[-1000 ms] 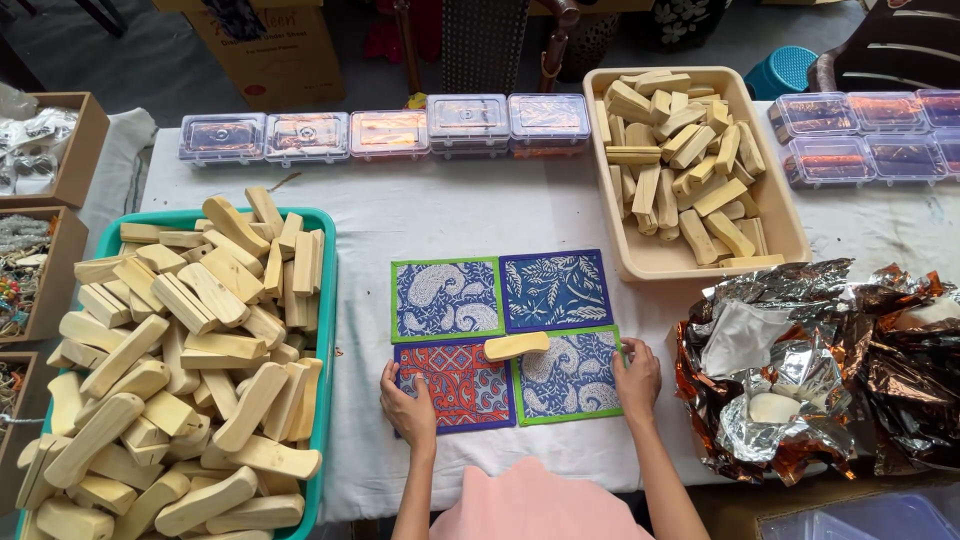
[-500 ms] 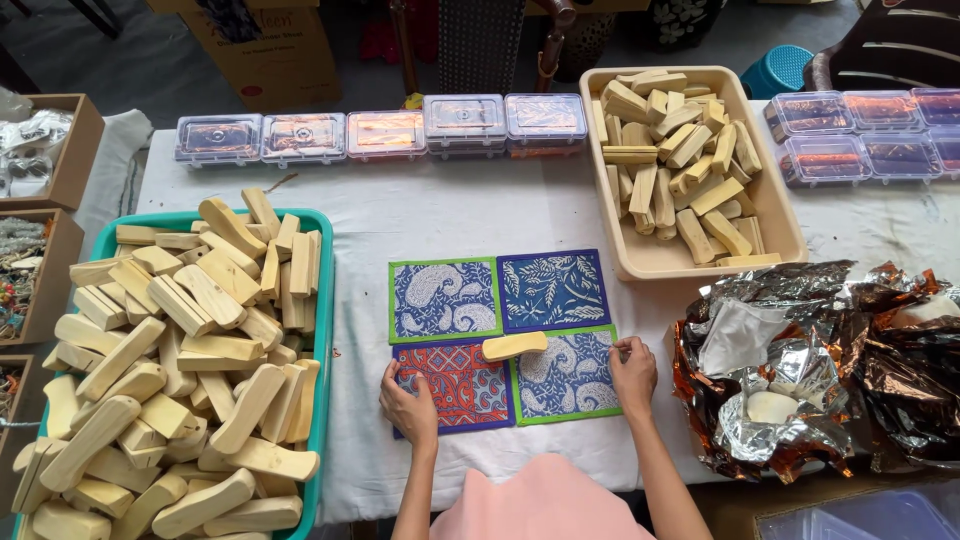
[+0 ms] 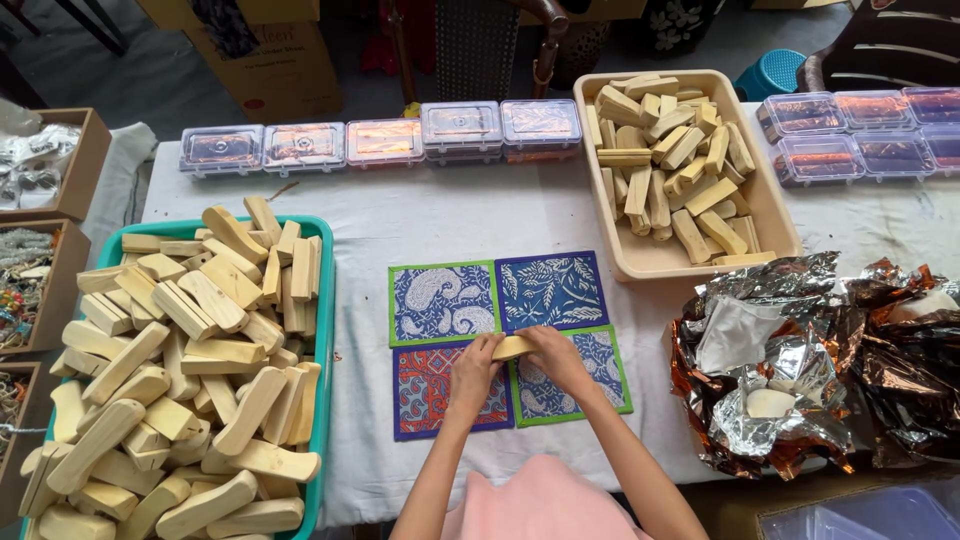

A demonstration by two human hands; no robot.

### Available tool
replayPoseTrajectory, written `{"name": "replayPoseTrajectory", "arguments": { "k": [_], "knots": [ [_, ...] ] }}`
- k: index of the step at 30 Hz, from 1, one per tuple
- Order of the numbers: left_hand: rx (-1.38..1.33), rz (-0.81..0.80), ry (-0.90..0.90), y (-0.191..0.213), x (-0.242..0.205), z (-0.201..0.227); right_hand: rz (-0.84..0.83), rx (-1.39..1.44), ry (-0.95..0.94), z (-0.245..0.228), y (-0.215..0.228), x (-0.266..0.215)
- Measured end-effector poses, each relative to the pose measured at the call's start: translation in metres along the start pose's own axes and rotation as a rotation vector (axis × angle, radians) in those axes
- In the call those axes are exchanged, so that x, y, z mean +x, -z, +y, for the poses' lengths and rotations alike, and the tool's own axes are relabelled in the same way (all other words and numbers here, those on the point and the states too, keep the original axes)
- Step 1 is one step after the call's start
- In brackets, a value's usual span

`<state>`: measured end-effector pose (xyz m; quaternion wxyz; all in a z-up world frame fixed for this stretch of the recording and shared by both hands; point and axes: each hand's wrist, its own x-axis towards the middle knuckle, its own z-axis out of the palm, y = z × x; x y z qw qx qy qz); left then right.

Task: The person wraps wooden items in copper foil and places them into small plastic containers. They wipe the containers with a white cloth and arrange them on the table. The person also wipes a wooden item with a cloth before wrapping it in foil.

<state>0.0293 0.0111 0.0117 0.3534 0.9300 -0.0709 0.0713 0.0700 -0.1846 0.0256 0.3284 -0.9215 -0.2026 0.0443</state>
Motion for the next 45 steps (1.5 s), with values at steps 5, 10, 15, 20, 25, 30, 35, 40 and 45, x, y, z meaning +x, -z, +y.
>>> {"name": "replayPoseTrajectory", "arguments": {
  "k": [5, 10, 15, 20, 25, 30, 35, 40, 45],
  "knots": [
    [0.009, -0.129, -0.003, 0.001, 0.007, -0.011, -0.066, -0.086, 0.006, 0.01, -0.002, 0.006],
    [0.029, -0.115, -0.078, 0.006, 0.017, -0.017, 0.002, -0.098, 0.095, 0.014, -0.004, 0.008],
    [0.004, -0.096, -0.075, 0.003, 0.008, -0.019, -0.062, -0.123, -0.006, 0.014, -0.007, 0.009],
    [0.006, -0.119, -0.049, 0.002, 0.006, -0.019, -0.074, -0.128, 0.003, 0.021, -0.014, 0.009],
    [-0.012, -0.155, -0.086, -0.003, 0.01, -0.03, -0.116, -0.128, -0.017, 0.017, -0.008, 0.009],
    [0.029, -0.149, -0.159, 0.011, 0.018, -0.023, -0.099, -0.16, 0.045, 0.014, 0.0, 0.018],
    [0.044, -0.138, -0.152, 0.002, 0.013, -0.028, -0.017, -0.151, 0.049, 0.011, -0.004, 0.012],
    [-0.018, -0.143, -0.081, 0.002, 0.01, -0.025, -0.053, -0.105, 0.017, 0.013, -0.008, 0.009],
    [-0.023, -0.145, -0.109, 0.008, 0.013, -0.024, -0.042, -0.126, 0.044, 0.013, -0.006, 0.01]
  ]
}}
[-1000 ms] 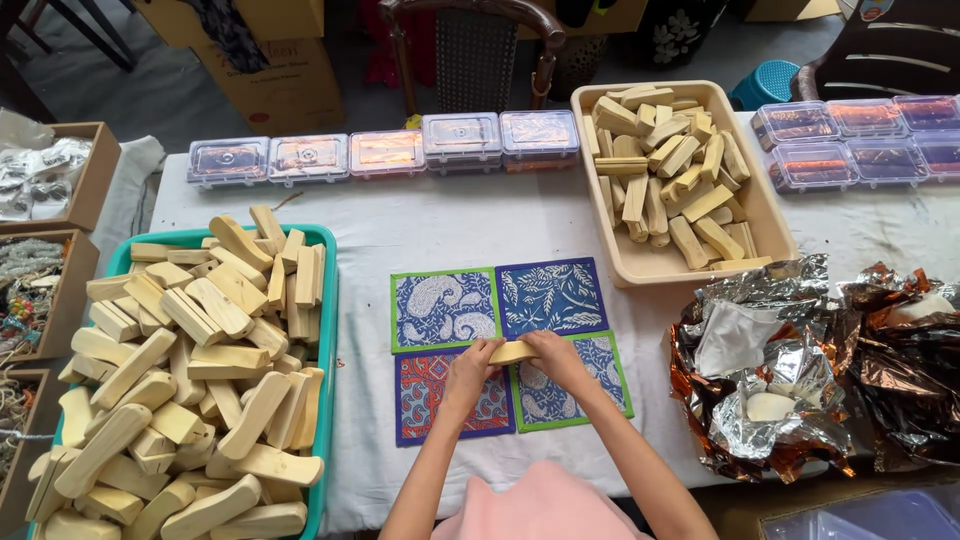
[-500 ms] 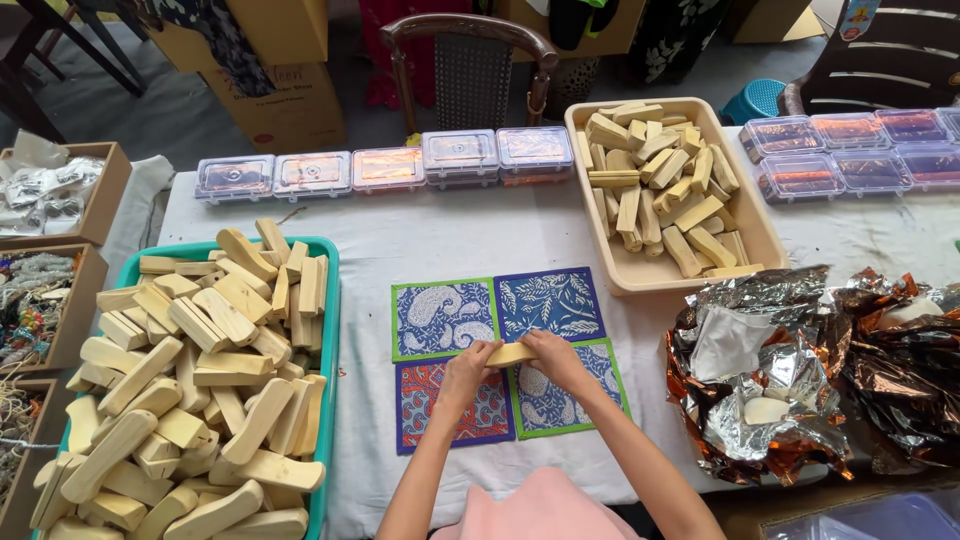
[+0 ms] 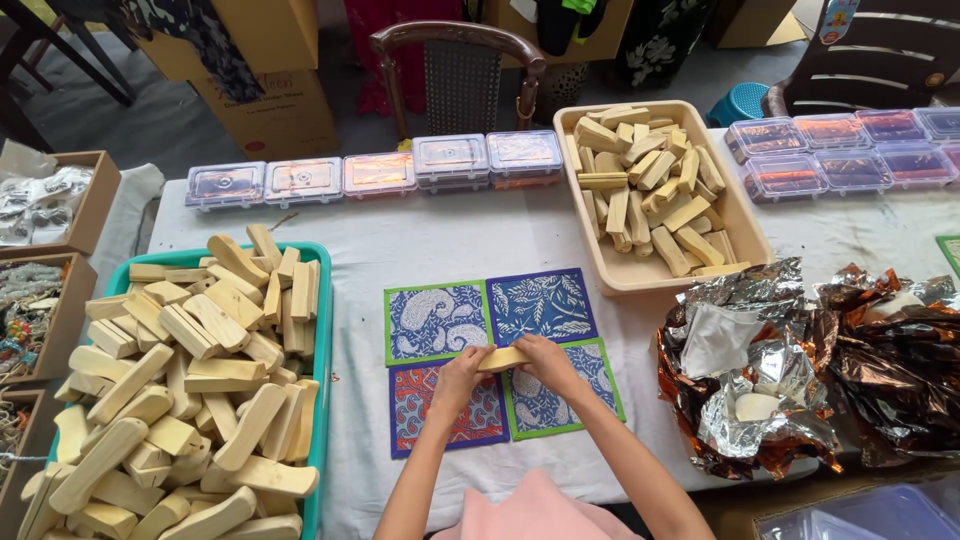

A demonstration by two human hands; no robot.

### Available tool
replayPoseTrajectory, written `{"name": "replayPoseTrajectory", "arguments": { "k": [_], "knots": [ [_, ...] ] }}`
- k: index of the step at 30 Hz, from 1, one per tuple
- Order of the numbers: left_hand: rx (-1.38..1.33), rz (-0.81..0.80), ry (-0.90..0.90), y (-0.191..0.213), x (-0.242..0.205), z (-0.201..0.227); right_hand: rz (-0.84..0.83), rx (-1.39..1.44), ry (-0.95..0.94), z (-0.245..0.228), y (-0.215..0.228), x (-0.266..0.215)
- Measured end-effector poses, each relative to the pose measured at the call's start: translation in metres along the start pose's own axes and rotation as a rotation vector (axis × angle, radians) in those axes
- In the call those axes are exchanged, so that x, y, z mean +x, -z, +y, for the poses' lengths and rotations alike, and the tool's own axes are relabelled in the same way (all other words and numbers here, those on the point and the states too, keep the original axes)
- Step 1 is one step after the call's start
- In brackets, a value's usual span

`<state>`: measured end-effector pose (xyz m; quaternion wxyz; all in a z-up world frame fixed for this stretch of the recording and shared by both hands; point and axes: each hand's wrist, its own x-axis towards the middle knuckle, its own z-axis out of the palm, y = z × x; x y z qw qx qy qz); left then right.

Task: The person wraps wooden items in copper foil and places them into small plastic containers. They wipe the containers with a white cloth and arrange them on the table. The person also wipes a wooden item with a cloth before wrapping it in foil.

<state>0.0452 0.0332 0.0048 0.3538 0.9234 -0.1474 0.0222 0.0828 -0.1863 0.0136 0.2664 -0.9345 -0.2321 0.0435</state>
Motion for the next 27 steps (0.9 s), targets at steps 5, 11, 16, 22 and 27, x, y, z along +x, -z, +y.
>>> {"name": "replayPoseTrajectory", "arguments": {
  "k": [5, 11, 16, 22, 27],
  "knots": [
    [0.022, 0.026, 0.008, 0.001, -0.005, 0.007, 0.041, -0.007, -0.012, -0.007, 0.005, -0.002],
    [-0.003, -0.006, 0.079, -0.002, -0.011, 0.005, -0.01, 0.028, -0.05, 0.003, -0.011, -0.008],
    [-0.027, 0.006, 0.071, 0.001, -0.008, 0.008, -0.017, 0.05, -0.09, -0.008, 0.003, -0.007],
    [0.002, 0.002, 0.078, 0.001, -0.008, 0.013, 0.025, 0.056, -0.018, -0.004, 0.002, -0.015],
    [0.01, -0.005, 0.103, -0.002, -0.01, 0.012, 0.077, 0.09, -0.017, -0.011, 0.019, -0.044]
  ]
}}
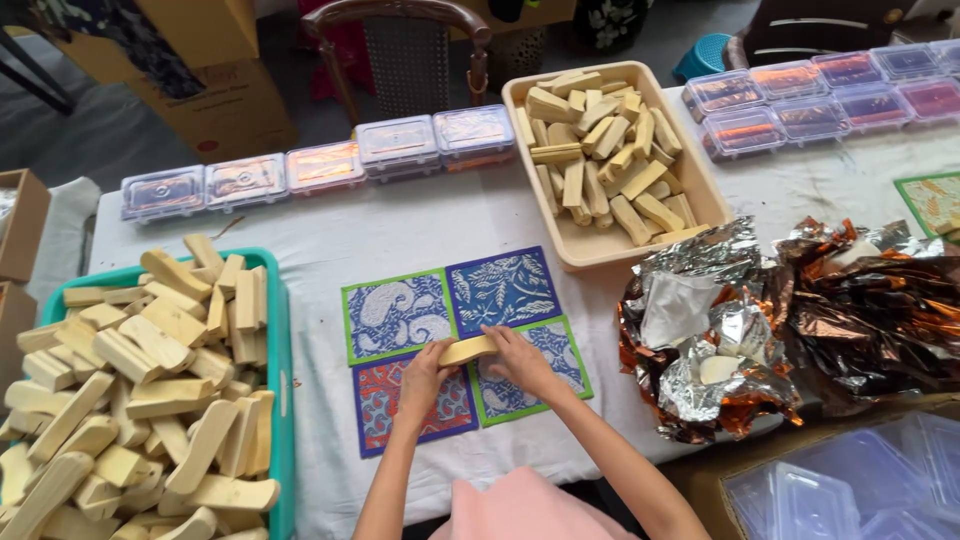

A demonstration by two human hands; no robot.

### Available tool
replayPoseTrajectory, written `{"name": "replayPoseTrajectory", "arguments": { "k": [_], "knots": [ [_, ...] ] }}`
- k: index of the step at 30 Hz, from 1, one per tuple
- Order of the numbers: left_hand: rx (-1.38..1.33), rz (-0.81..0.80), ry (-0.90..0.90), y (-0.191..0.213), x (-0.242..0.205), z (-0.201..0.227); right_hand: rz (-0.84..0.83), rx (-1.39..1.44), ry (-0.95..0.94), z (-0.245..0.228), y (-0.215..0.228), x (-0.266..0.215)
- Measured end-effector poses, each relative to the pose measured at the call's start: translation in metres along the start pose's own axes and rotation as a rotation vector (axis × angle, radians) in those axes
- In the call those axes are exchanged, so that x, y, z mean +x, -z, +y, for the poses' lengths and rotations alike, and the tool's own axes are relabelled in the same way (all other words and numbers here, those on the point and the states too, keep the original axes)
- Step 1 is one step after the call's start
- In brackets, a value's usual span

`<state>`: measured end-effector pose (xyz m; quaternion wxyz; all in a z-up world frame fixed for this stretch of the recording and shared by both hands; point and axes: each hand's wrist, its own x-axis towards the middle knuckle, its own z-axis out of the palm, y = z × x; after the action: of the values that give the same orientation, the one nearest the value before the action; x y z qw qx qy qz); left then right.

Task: The person wraps wooden items in copper foil and places them into small plastic containers. They wipe the containers with a white cloth and arrange them on the table. The person also wipes a wooden item with a cloth before wrapping it in foil.

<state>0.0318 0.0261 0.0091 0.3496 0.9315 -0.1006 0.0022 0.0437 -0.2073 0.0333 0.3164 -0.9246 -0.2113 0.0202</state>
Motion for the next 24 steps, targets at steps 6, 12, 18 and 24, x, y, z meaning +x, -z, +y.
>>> {"name": "replayPoseTrajectory", "arguments": {
  "k": [6, 12, 18, 24],
  "knots": [
    [0.056, 0.156, -0.03, 0.002, -0.001, 0.033, 0.307, 0.198, -0.156, 0.011, 0.092, -0.078],
    [0.044, 0.406, -0.044, -0.045, -0.002, 0.079, 0.767, 0.02, -0.425, 0.082, 0.179, -0.151],
    [-0.096, 0.325, -0.201, -0.1, 0.032, 0.179, 0.673, -0.144, -0.598, 0.143, 0.216, -0.198],
    [-0.107, 0.119, -0.494, -0.16, 0.064, 0.254, 0.544, -0.182, -0.571, 0.164, 0.227, -0.216]
  ]
}}
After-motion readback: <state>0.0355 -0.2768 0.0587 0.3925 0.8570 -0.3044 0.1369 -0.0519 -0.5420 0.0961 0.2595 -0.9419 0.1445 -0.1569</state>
